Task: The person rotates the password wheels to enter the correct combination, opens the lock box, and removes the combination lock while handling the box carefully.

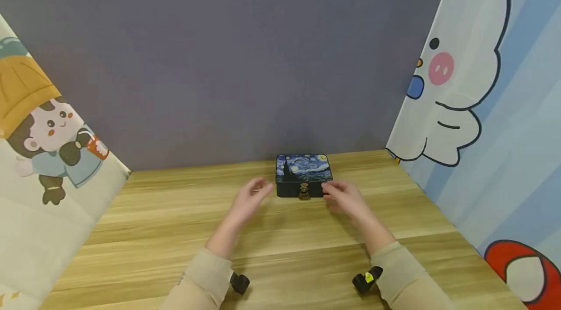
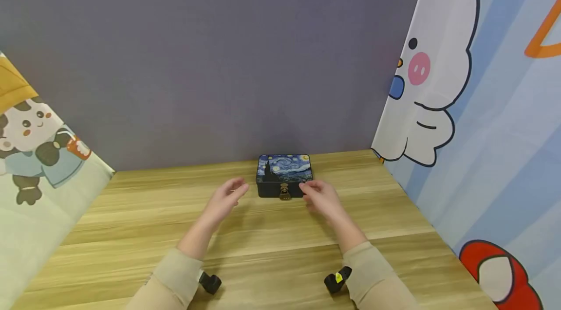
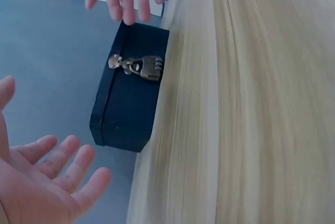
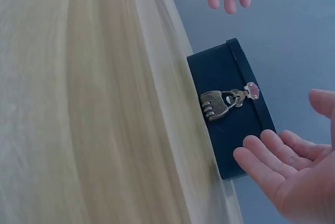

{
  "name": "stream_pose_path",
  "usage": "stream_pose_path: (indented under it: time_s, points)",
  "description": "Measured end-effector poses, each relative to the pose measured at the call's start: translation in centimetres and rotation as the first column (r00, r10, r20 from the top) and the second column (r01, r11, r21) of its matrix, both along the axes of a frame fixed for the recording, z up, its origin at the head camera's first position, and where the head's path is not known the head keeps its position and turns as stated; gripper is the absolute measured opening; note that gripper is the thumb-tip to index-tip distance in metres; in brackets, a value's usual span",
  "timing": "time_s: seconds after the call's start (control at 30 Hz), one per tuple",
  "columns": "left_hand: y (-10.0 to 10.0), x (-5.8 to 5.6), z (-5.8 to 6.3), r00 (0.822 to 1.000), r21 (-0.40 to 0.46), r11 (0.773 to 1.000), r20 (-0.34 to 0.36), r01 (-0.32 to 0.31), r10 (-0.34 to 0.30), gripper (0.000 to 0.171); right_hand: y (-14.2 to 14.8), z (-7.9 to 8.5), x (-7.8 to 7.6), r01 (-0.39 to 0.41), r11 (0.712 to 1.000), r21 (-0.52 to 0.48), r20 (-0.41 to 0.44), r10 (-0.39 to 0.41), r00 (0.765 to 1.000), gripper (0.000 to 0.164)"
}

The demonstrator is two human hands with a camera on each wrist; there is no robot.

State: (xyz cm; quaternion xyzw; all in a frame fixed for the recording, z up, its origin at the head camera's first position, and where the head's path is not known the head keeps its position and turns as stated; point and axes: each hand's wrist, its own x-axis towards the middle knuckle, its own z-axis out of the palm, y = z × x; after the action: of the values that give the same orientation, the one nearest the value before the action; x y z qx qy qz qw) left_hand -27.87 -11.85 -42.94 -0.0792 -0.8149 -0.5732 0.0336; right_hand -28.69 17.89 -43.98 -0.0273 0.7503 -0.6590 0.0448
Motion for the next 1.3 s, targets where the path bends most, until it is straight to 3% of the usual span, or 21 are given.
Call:
stream_pose_path:
  time_s: [0.13, 0.27, 0.5, 0.63, 1.3]
  points:
    - [0.7, -0.1, -0.2, 0.999, 0.019, 1.0, 0.036, -0.011, 0.01, 0.063, -0.3, -0.3, -0.2, 0.014, 1.0, 0.022, 0.034, -0.015, 0.999, 0.054]
    - [1.2, -0.2, -0.4, 0.993, 0.093, 0.996, 0.114, -0.009, -0.002, 0.06, -0.9, -0.7, -0.4, 0.02, 0.998, 0.052, 0.057, -0.023, 0.998, 0.053]
    - [2.2, -0.5, -0.6, 0.967, 0.151, 0.988, 0.247, 0.019, -0.057, 0.057, -1.7, -1.3, -1.3, 0.018, 0.992, 0.127, 0.102, -0.031, 0.994, 0.049]
    - [2.9, -0.7, -0.8, 0.959, 0.142, 0.989, 0.272, 0.046, -0.084, 0.058, -2.1, -1.5, -1.5, -0.001, 0.987, 0.162, 0.107, -0.016, 0.994, 0.047]
    - [5.9, -2.0, -2.0, 0.94, 0.065, 0.994, 0.325, 0.083, -0.1, 0.043, -2.9, -2.4, -2.0, -0.063, 0.972, 0.227, 0.078, 0.046, 0.996, 0.042]
